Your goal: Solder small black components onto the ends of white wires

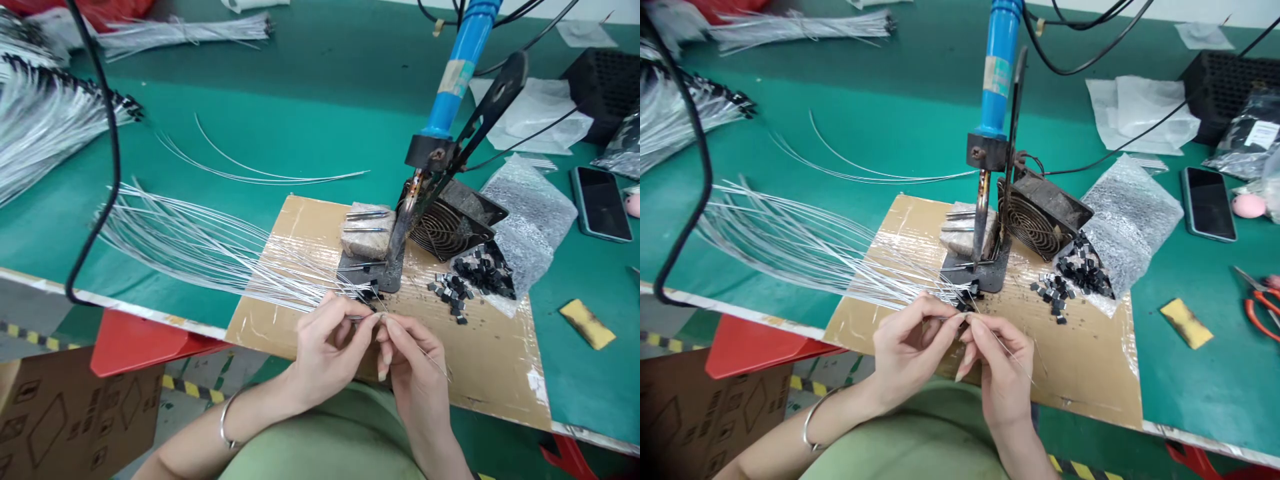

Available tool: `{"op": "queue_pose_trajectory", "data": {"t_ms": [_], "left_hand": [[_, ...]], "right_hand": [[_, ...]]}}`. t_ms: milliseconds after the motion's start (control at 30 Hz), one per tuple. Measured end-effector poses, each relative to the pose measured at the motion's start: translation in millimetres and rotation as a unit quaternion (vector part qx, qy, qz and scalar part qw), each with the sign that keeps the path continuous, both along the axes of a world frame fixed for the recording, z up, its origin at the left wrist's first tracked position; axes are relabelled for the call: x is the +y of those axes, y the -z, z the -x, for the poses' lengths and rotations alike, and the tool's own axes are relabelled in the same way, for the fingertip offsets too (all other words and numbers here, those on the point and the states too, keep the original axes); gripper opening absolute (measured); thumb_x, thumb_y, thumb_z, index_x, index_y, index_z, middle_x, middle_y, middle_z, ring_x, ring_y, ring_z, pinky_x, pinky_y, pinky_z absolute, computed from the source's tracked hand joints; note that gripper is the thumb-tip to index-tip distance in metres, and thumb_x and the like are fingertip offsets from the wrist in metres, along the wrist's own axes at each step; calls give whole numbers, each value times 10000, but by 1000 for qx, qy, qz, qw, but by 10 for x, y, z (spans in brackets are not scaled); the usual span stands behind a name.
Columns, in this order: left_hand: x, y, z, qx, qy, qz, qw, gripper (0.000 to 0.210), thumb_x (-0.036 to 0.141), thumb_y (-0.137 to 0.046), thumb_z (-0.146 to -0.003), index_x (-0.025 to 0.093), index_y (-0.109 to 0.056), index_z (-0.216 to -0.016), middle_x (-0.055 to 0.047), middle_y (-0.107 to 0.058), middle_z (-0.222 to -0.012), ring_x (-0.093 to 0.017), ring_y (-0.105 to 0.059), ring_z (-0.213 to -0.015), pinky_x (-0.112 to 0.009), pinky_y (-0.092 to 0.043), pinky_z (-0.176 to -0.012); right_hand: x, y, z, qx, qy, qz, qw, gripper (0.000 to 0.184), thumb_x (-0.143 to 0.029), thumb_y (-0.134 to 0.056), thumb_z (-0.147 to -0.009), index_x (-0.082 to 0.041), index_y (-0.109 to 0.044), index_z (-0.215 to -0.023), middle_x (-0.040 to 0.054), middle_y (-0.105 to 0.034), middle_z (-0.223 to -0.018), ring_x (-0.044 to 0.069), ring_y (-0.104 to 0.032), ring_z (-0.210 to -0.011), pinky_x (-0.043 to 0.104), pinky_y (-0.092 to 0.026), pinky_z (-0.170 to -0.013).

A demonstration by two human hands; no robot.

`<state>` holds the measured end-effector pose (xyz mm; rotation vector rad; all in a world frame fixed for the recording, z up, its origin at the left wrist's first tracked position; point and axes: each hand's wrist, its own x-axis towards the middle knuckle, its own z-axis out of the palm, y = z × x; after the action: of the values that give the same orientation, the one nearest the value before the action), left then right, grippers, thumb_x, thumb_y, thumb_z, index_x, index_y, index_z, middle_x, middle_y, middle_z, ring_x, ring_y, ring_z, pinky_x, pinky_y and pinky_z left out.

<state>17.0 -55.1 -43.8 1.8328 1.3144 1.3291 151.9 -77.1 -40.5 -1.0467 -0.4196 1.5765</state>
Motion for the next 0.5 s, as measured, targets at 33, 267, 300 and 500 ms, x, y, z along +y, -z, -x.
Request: {"op": "queue_pose_trajectory", "data": {"t_ms": [33,267,300,500], "left_hand": [[0,0,-4,-4,-1,1,1000,168,62,-713,-942,205,-668,-867,107,-522,-605,-68,-417,-490,-262,-403,-596],[-21,-1,-22,-28,-3,49,998,149,101,-712,-960,197,-679,-852,80,-597,-612,-69,-473,-490,-219,-417,-547],[-22,-1,-21,-33,-5,64,997,145,110,-712,-961,194,-685,-846,71,-607,-615,-72,-477,-492,-216,-413,-534],[21,-31,15,-64,-30,157,985,124,182,-724,-926,172,-732,-803,17,-651,-632,-88,-470,-496,-223,-373,-489]], "right_hand": [[-2,8,12,0,3,-1,1000,203,-446,-957,-803,-252,-894,-812,-35,-623,-548,41,-562,-407,101,-492,-423],[-23,42,55,-34,15,-25,999,169,-458,-927,-834,-295,-902,-873,-14,-717,-612,56,-582,-413,127,-513,-424],[-40,51,25,-40,10,-28,999,168,-450,-913,-853,-287,-904,-891,2,-746,-652,68,-602,-428,145,-531,-432],[-160,180,-562,-447,186,-55,873,195,-385,-871,-913,-225,-880,-1024,56,-804,-879,154,-708,-656,280,-610,-624]]}}
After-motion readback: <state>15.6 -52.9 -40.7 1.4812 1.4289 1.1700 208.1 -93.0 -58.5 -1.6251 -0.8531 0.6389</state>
